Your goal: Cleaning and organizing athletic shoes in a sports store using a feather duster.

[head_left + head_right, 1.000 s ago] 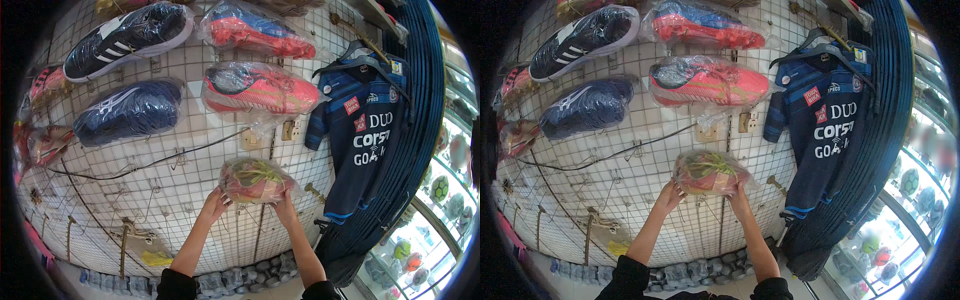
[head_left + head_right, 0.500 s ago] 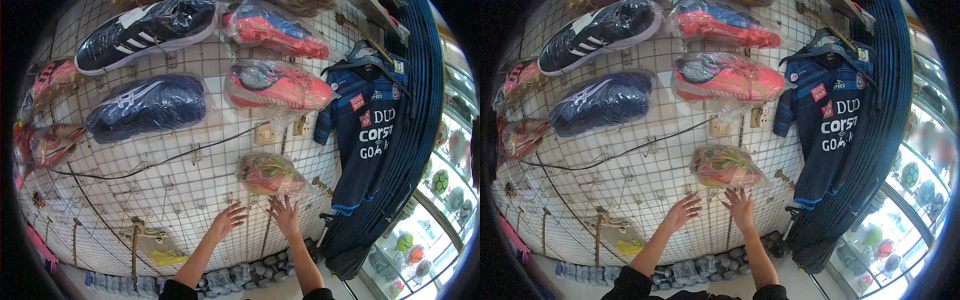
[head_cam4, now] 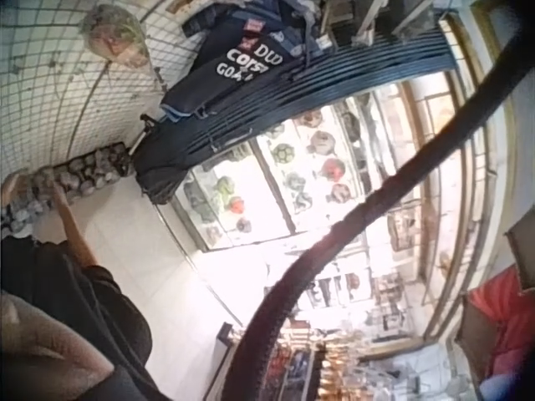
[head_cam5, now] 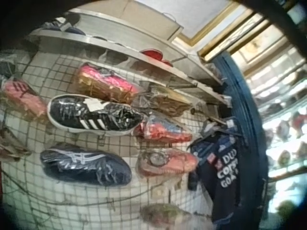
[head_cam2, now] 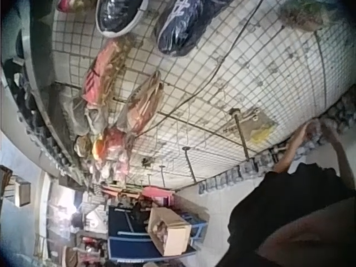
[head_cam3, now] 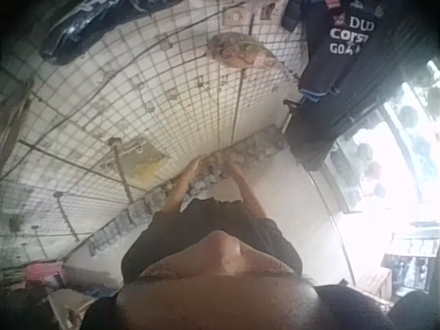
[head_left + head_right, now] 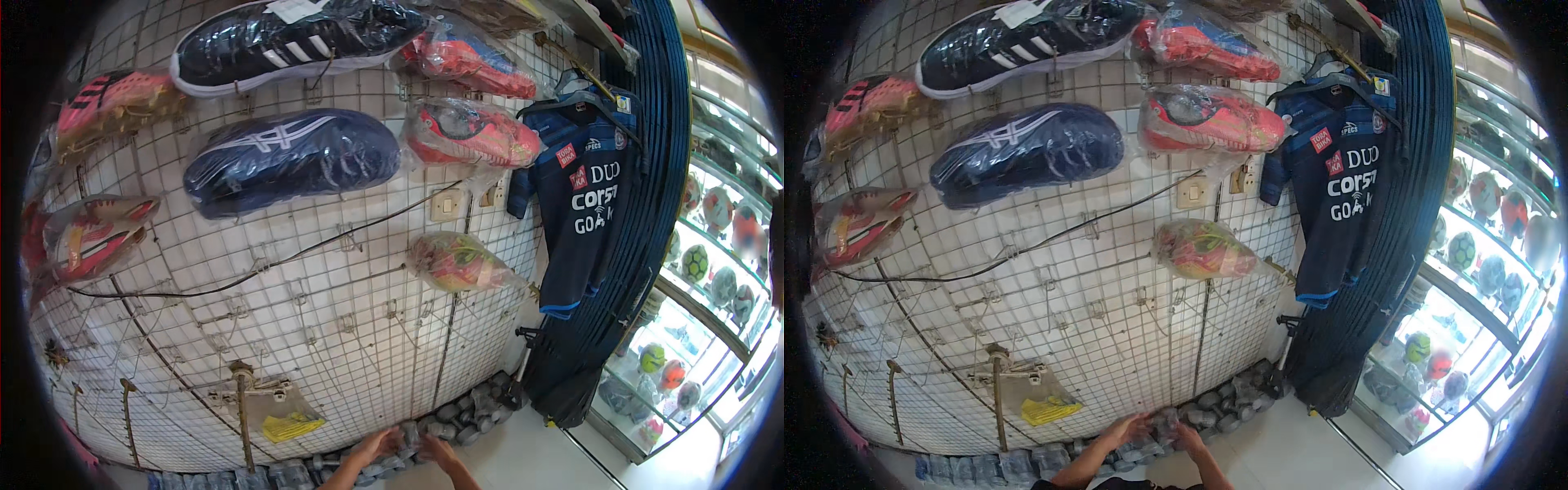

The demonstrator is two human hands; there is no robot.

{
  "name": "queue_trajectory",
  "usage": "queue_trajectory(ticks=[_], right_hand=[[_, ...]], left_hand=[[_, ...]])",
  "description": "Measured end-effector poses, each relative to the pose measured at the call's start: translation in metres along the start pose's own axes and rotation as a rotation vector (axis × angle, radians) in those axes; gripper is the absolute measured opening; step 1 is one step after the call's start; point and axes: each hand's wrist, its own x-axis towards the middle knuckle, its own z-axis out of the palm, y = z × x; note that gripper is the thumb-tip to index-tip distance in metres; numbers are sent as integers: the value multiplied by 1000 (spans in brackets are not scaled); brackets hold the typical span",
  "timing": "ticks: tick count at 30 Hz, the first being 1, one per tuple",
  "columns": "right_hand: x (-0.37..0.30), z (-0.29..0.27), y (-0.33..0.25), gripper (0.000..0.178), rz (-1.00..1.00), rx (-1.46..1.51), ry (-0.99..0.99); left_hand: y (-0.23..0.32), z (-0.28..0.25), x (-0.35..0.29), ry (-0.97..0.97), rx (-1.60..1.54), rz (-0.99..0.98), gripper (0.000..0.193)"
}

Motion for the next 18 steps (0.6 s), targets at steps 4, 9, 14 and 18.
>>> queue_trajectory(ticks=[4,9,14,18], right_hand=[[-29,-30,109,50,434,-15,293],[-125,-46,195,40,361,-197,331],[-226,-62,272,33,267,-412,382],[-281,-56,320,32,296,-518,371]], left_hand=[[-154,-134,-16,267,-168,-262,53],[-266,-240,-85,261,-295,-366,50],[-336,-267,-164,310,-225,-322,54],[-403,-286,-273,383,-182,-306,58]])
